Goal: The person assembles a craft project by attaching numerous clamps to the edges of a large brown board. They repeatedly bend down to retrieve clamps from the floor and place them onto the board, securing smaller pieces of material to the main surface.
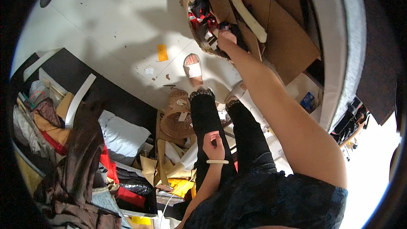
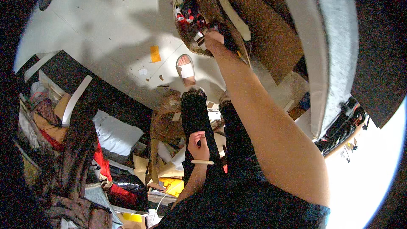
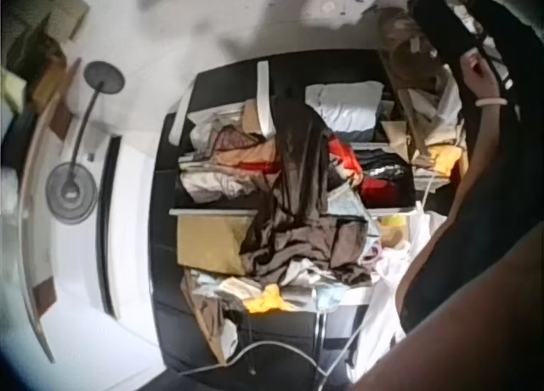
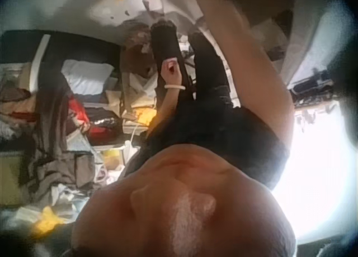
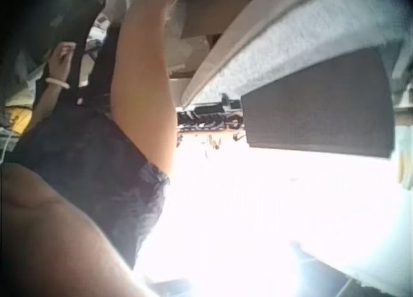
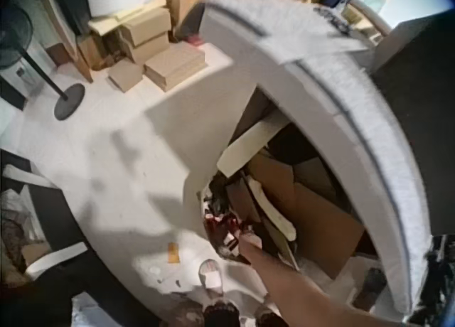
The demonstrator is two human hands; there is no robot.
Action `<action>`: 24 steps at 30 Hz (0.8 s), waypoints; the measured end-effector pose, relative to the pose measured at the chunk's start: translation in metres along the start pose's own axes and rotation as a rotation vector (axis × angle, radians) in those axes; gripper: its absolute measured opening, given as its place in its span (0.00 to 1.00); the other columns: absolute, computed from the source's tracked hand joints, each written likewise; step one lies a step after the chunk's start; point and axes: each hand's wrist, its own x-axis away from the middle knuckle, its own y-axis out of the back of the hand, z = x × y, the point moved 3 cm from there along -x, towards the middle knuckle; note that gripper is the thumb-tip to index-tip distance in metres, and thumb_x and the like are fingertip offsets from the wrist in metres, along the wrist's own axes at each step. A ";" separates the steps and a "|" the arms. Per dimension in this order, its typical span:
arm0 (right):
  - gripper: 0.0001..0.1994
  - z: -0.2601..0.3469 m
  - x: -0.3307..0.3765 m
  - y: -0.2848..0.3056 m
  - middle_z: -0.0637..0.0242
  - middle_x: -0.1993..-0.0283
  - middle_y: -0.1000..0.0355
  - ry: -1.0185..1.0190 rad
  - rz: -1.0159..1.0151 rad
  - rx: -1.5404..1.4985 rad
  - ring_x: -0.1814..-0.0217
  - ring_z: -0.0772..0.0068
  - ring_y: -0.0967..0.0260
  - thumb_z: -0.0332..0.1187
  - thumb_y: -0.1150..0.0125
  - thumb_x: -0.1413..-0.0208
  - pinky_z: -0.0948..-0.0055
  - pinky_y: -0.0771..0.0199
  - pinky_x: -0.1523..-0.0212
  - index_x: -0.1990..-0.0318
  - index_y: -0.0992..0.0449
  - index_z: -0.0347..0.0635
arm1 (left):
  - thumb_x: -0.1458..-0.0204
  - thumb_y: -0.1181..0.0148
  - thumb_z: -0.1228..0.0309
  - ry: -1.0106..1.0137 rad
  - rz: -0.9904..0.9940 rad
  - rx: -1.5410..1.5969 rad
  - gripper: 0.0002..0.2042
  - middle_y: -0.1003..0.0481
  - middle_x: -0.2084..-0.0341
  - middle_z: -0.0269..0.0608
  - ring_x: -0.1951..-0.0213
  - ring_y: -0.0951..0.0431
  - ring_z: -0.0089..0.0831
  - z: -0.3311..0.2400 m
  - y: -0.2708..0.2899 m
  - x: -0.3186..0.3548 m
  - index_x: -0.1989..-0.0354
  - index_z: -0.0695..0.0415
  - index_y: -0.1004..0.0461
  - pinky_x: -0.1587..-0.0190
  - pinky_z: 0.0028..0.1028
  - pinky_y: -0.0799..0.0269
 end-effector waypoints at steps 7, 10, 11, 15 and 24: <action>0.17 -0.025 -0.011 -0.079 0.61 0.47 0.21 -0.014 -0.032 0.294 0.35 0.62 0.31 0.36 0.39 0.41 0.59 0.27 0.43 0.45 0.21 0.42 | 0.42 0.41 0.78 -0.035 0.095 -0.104 0.03 0.22 0.66 0.44 0.65 0.20 0.36 -0.029 -0.003 -0.012 0.61 0.61 0.23 0.59 0.30 0.25; 0.21 -0.025 0.002 -0.103 0.60 0.36 0.33 -0.109 -0.289 -0.014 0.39 0.59 0.31 0.37 0.40 0.39 0.59 0.27 0.44 0.40 0.29 0.42 | 0.42 0.41 0.76 -0.043 0.094 -0.101 0.04 0.22 0.67 0.44 0.65 0.20 0.36 -0.026 -0.005 -0.011 0.61 0.61 0.23 0.58 0.30 0.24; 0.21 -0.026 0.004 -0.099 0.59 0.34 0.37 -0.171 -0.242 -0.025 0.39 0.57 0.30 0.36 0.42 0.38 0.59 0.25 0.45 0.39 0.32 0.42 | 0.42 0.41 0.76 -0.042 0.093 -0.115 0.04 0.22 0.67 0.44 0.65 0.20 0.36 -0.025 -0.005 -0.010 0.60 0.61 0.23 0.58 0.31 0.24; 0.17 -0.046 0.004 -0.071 0.53 0.51 0.23 -0.061 -0.059 0.036 0.54 0.54 0.19 0.34 0.49 0.34 0.57 0.16 0.61 0.39 0.33 0.43 | 0.42 0.41 0.77 -0.029 0.117 -0.142 0.04 0.22 0.67 0.44 0.65 0.20 0.36 -0.024 -0.002 -0.010 0.60 0.60 0.23 0.59 0.30 0.24; 0.29 0.037 0.069 -0.052 0.42 0.35 0.35 0.186 -0.100 -0.448 0.39 0.41 0.30 0.55 0.56 0.31 0.47 0.29 0.41 0.41 0.28 0.37 | 0.43 0.41 0.79 -0.080 0.167 -0.214 0.05 0.23 0.67 0.44 0.65 0.20 0.36 -0.031 -0.013 -0.012 0.60 0.59 0.23 0.59 0.30 0.24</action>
